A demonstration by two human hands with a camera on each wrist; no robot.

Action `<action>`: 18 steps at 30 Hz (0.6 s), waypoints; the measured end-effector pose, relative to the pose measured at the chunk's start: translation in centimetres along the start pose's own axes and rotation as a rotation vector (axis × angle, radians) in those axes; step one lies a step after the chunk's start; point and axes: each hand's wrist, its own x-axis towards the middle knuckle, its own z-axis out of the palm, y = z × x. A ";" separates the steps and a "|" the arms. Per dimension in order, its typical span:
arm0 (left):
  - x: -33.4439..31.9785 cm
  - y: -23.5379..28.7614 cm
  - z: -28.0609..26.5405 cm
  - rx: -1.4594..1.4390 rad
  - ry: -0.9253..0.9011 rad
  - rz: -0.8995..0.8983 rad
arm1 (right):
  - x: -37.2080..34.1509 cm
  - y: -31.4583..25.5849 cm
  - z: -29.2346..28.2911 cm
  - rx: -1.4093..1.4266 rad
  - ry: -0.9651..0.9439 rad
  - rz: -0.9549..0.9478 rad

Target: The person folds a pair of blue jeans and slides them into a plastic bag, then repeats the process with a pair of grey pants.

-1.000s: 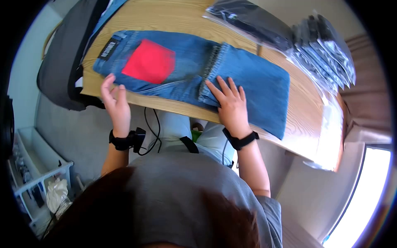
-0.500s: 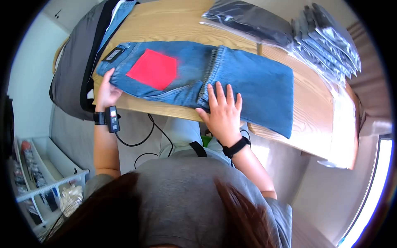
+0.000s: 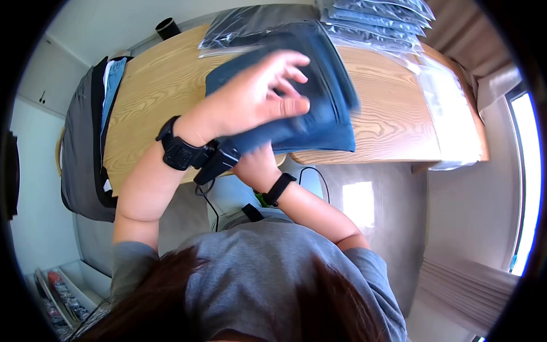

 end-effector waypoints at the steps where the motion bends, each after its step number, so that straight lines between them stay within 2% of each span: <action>1: -0.2 -0.9 0.9 -0.044 -0.037 0.002 | -0.4 1.0 2.5 0.227 0.237 -0.043; 2: -0.6 -1.3 0.7 0.002 -0.021 0.003 | -0.5 1.2 2.5 -0.056 0.234 -0.109; 3: -1.5 -1.8 -0.1 0.049 -0.007 0.002 | -0.7 1.4 2.4 -0.055 0.238 -0.095; 5: -3.8 -2.8 -1.7 0.143 0.045 -0.082 | -0.8 0.6 0.5 0.199 0.189 -0.088; 6: -5.2 -3.0 -2.4 0.186 0.057 -0.133 | -0.7 0.6 1.1 0.043 0.249 -0.132; 8: -8.1 -3.1 -3.3 0.232 0.061 -0.253 | -1.3 0.8 1.1 0.093 0.235 -0.125; 9: -9.4 -3.5 -3.1 0.231 0.057 -0.254 | -1.7 0.9 0.9 0.137 0.226 -0.125; 11: -11.7 -5.1 -2.4 0.429 0.100 -0.169 | -3.3 0.8 -3.2 0.179 0.202 -0.114; 13: -12.9 -6.1 -1.8 0.350 0.093 -0.209 | -5.7 2.6 -6.1 0.270 -0.102 -0.230; 15: -13.5 -6.9 -0.9 0.391 0.130 -0.159 | -8.6 6.0 -8.7 0.622 -0.305 -0.075; 17: -13.6 -7.5 -0.3 0.442 0.135 -0.146 | -8.6 7.4 -13.0 0.156 0.296 -0.108; 18: -13.6 -7.7 0.0 0.507 0.142 -0.130 | -8.1 7.4 -14.4 0.074 0.369 0.027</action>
